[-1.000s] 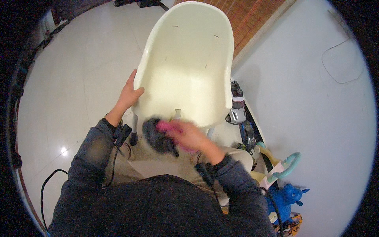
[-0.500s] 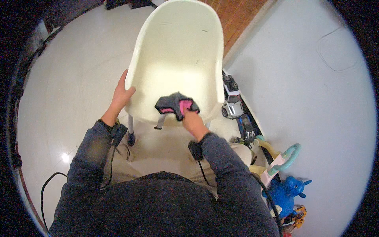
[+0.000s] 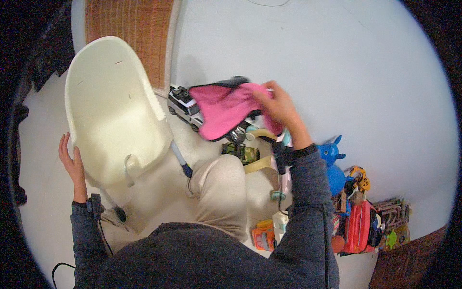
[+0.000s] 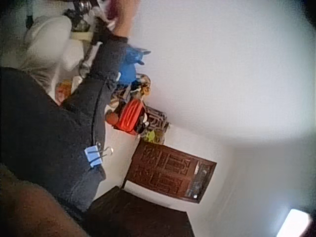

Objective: The person assembles a baby high chair by attaching legs, wiping the seat, and installing the tray and backrest. They then clean a small pink chair with a cloth. The person handles the chair components and a cleaning cloth.

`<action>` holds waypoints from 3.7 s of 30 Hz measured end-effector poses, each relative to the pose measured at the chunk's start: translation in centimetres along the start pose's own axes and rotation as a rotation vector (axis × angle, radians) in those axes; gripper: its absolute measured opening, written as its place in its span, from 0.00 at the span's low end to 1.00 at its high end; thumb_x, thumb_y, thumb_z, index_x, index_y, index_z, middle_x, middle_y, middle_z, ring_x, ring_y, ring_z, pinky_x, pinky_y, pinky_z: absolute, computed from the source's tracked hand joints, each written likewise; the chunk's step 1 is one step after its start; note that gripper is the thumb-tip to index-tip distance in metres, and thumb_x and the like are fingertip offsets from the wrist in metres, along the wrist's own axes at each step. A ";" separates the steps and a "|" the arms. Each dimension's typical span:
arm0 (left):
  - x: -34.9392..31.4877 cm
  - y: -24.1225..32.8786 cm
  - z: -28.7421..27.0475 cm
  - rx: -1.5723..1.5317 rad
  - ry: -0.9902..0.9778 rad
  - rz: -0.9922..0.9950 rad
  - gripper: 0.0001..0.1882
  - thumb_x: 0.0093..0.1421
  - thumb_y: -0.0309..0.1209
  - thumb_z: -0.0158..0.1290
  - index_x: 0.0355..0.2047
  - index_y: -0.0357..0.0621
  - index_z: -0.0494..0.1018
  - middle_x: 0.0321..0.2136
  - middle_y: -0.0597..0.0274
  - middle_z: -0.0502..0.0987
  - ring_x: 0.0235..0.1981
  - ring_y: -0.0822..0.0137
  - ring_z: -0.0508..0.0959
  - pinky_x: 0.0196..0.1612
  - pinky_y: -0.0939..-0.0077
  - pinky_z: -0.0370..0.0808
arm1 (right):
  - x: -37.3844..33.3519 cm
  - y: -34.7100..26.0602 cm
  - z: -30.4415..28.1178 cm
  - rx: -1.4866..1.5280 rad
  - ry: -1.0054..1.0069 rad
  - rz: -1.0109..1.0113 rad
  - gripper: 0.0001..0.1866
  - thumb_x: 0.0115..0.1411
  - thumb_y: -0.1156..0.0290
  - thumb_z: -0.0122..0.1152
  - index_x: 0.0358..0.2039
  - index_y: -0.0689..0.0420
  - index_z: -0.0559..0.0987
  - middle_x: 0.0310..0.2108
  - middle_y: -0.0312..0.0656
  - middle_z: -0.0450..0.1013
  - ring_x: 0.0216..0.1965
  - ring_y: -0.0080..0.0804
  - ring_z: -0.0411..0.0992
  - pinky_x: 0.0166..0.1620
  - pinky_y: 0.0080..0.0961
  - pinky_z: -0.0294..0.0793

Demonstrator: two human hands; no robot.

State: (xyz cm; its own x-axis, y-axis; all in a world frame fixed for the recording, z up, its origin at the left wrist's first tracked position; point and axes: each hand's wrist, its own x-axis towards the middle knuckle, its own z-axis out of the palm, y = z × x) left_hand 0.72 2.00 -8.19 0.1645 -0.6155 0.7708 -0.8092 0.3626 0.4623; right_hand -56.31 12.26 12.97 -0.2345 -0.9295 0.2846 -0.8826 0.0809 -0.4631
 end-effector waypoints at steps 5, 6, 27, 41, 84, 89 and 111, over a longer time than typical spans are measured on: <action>0.1 4.4 -1.0 -0.021 -0.089 0.055 0.24 0.57 0.23 0.44 0.54 0.55 0.67 0.57 0.60 0.63 0.60 0.58 0.59 0.63 0.60 0.55 | -2.8 13.8 -8.3 -0.276 0.122 0.118 0.17 0.58 0.60 0.56 0.41 0.59 0.77 0.33 0.50 0.77 0.36 0.38 0.76 0.39 0.31 0.74; -0.8 4.8 -1.0 -0.029 -0.115 0.056 0.24 0.56 0.22 0.44 0.54 0.55 0.68 0.57 0.61 0.64 0.60 0.58 0.59 0.63 0.61 0.56 | -4.6 16.8 -9.3 -0.389 0.017 0.215 0.15 0.58 0.61 0.56 0.41 0.58 0.78 0.33 0.51 0.77 0.37 0.38 0.77 0.40 0.31 0.74; -5.1 7.0 4.7 -0.183 -0.491 0.240 0.19 0.56 0.20 0.41 0.46 0.50 0.74 0.52 0.59 0.68 0.56 0.59 0.64 0.58 0.64 0.61 | -46.3 24.0 -11.3 0.341 -0.068 1.408 0.35 0.53 0.43 0.58 0.55 0.54 0.69 0.47 0.39 0.71 0.40 0.36 0.71 0.41 0.33 0.72; -5.1 7.4 2.8 -0.308 -0.439 0.123 0.18 0.57 0.20 0.41 0.44 0.48 0.74 0.50 0.58 0.69 0.56 0.59 0.66 0.59 0.66 0.61 | -45.6 11.4 3.9 -0.366 0.010 0.764 0.53 0.38 0.67 0.72 0.64 0.55 0.52 0.56 0.50 0.61 0.56 0.48 0.61 0.58 0.38 0.61; 8.8 9.9 -13.2 -1.192 -0.503 -0.760 0.31 0.65 0.49 0.40 0.57 0.35 0.60 0.49 0.47 0.71 0.44 0.65 0.77 0.47 0.74 0.77 | -3.9 -10.9 3.0 1.537 -0.413 0.385 0.16 0.54 0.58 0.59 0.38 0.55 0.77 0.36 0.42 0.77 0.35 0.33 0.76 0.40 0.31 0.79; 1.4 7.8 -16.1 -1.107 -0.594 -1.015 0.28 0.65 0.47 0.42 0.55 0.35 0.61 0.47 0.47 0.72 0.41 0.64 0.79 0.43 0.74 0.79 | -4.2 -8.8 11.0 1.408 -0.655 0.599 0.17 0.55 0.58 0.59 0.39 0.56 0.77 0.34 0.42 0.77 0.32 0.32 0.77 0.37 0.28 0.79; -2.8 5.2 -12.1 -0.976 -0.591 -0.830 0.39 0.60 0.50 0.50 0.63 0.39 0.51 0.54 0.52 0.67 0.51 0.62 0.72 0.53 0.70 0.71 | -8.4 -5.1 16.4 1.386 -0.478 0.513 0.19 0.56 0.58 0.58 0.43 0.58 0.74 0.38 0.41 0.75 0.38 0.33 0.74 0.42 0.28 0.76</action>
State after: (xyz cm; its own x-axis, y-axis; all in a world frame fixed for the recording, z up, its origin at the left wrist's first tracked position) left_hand 2.88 14.13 -2.65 -0.0613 -0.9967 -0.0540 0.1562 -0.0630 0.9857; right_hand -43.20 13.77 -0.81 0.0023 -0.9535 -0.3013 0.3659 0.2812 -0.8872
